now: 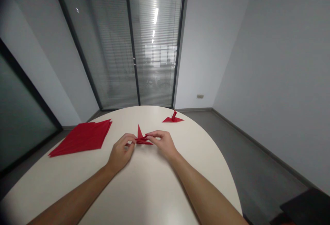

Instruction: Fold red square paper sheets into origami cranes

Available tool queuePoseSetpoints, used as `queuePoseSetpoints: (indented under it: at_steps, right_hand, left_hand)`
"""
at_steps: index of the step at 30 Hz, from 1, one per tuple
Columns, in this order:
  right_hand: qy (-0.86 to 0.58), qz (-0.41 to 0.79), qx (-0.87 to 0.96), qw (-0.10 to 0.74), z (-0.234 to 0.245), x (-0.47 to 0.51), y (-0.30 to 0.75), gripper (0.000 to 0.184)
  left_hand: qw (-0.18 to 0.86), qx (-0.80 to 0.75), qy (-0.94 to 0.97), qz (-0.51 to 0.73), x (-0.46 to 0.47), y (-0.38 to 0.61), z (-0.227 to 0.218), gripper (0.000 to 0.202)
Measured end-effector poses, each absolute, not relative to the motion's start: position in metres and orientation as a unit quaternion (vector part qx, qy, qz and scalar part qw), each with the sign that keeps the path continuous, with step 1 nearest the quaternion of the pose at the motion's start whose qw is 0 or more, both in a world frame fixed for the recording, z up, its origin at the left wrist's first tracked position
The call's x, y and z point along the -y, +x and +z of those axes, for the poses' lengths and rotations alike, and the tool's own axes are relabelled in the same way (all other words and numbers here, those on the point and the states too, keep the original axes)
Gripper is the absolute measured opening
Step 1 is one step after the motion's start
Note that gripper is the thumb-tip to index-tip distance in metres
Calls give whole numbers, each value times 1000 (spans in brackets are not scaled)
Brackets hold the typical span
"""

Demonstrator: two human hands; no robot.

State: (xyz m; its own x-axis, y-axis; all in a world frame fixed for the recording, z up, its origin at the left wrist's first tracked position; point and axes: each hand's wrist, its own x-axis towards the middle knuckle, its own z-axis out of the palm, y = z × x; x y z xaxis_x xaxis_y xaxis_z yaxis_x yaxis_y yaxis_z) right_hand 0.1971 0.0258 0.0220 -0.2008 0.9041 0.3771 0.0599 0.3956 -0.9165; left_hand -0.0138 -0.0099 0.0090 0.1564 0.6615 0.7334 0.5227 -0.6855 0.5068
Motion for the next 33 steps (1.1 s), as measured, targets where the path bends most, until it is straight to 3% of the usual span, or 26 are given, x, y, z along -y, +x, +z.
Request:
queuePoseSetpoints:
  at_steps: [19,33]
  right_hand:
    - [-292,346,717,530,29,-20,193,7]
    - [-321,347,700,535,22,-21,190,23]
  left_hand:
    - [118,-413,750,504,6,-15,5,16]
    - [151,-416,762,472,4,-16,2,15]
